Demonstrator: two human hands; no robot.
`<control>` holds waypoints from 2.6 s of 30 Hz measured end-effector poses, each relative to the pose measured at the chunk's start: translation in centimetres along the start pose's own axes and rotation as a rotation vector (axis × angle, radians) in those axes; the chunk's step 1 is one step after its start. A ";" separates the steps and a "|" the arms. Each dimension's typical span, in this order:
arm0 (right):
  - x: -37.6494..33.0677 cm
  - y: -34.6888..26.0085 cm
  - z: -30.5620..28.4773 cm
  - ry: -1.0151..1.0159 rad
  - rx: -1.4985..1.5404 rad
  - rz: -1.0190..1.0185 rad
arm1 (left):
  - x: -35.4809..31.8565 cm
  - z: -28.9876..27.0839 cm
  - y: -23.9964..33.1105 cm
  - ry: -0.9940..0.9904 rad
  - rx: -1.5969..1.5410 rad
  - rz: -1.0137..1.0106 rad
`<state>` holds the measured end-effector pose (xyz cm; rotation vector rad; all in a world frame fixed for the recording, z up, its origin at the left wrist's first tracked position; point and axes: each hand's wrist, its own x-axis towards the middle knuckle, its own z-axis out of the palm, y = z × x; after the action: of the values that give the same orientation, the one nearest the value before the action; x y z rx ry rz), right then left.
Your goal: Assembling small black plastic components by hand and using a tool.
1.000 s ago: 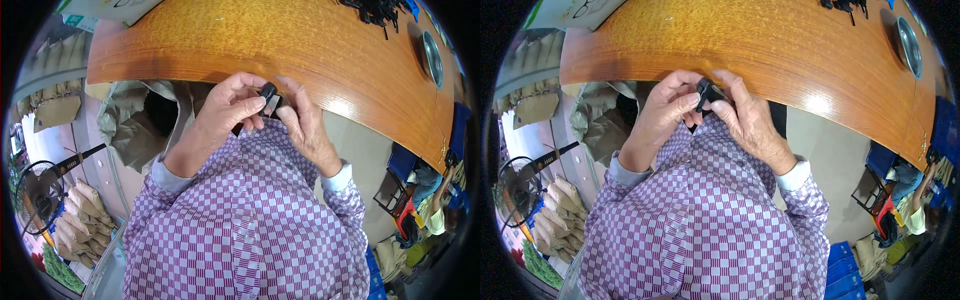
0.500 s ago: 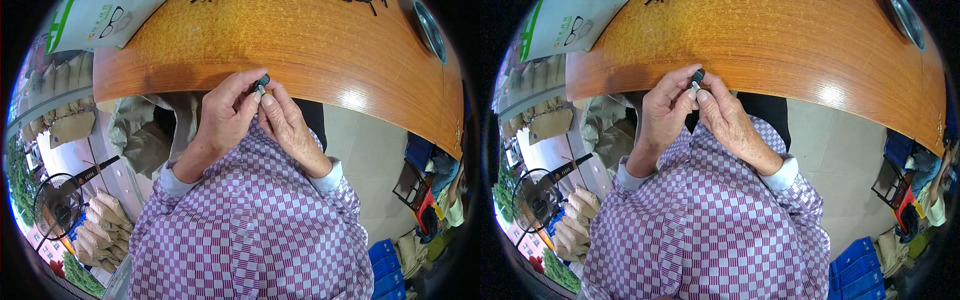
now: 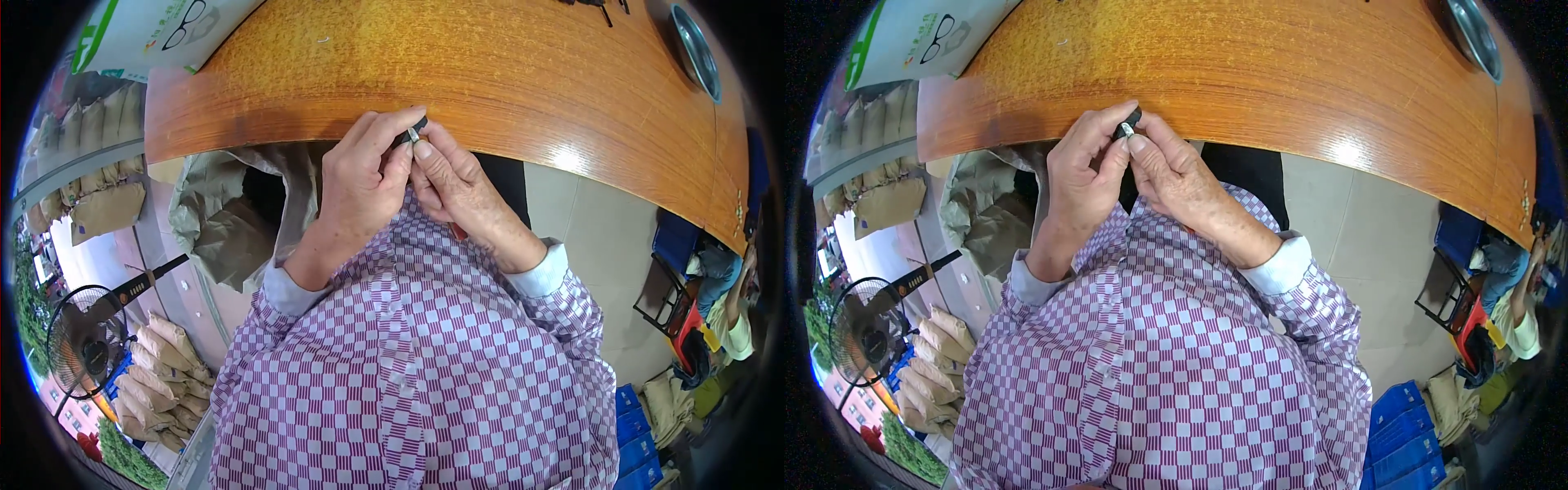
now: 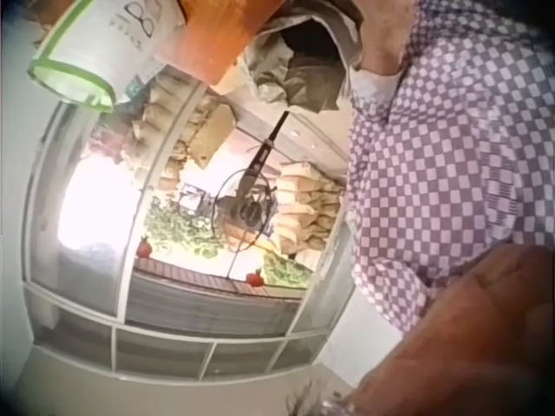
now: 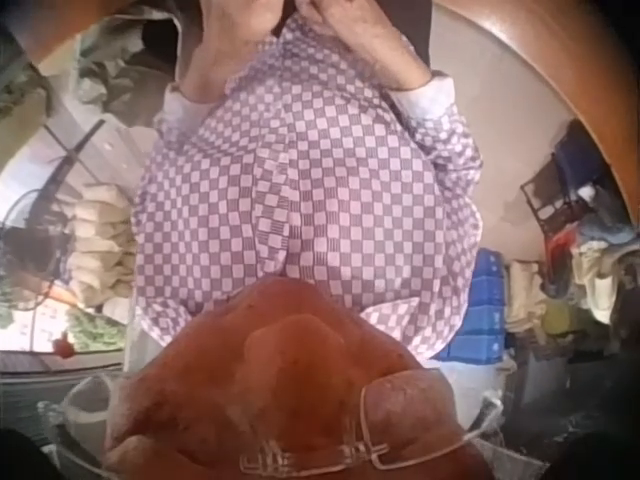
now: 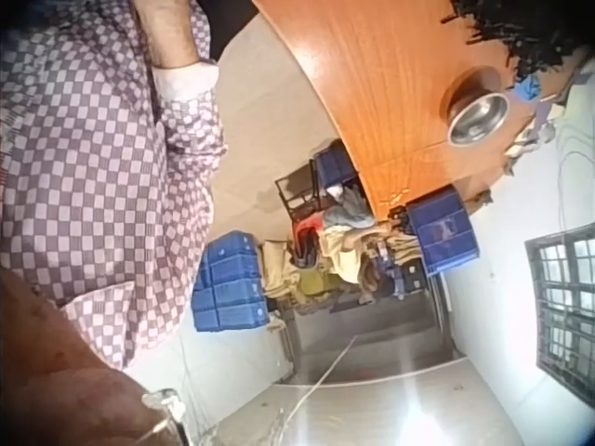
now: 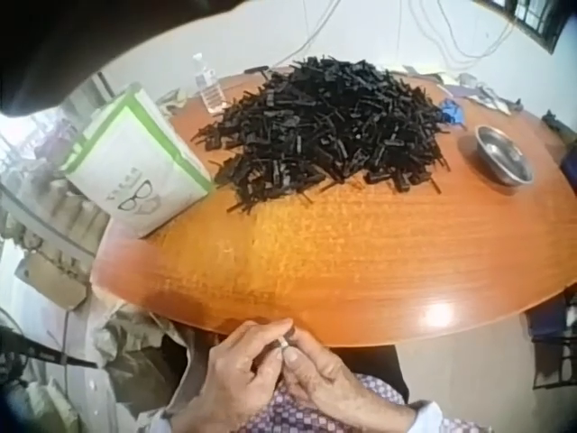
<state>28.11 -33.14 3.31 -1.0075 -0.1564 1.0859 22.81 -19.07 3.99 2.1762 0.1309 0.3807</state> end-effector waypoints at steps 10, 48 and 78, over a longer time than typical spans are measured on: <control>1.1 0.0 0.6 0.166 -0.301 -0.210 | 0.2 -3.0 -0.5 -0.007 -0.934 -0.447; -2.2 0.3 -1.7 0.210 -0.390 -0.238 | 2.3 0.5 1.8 -0.430 -0.383 -0.334; 8.9 -16.2 -19.2 1.019 -1.638 -0.296 | -3.3 0.4 -1.3 -0.302 -0.898 -0.681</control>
<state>53.98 -39.19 1.38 -2.7392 -0.3460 -0.1780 19.88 -19.38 2.03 1.1756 0.4237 -0.2536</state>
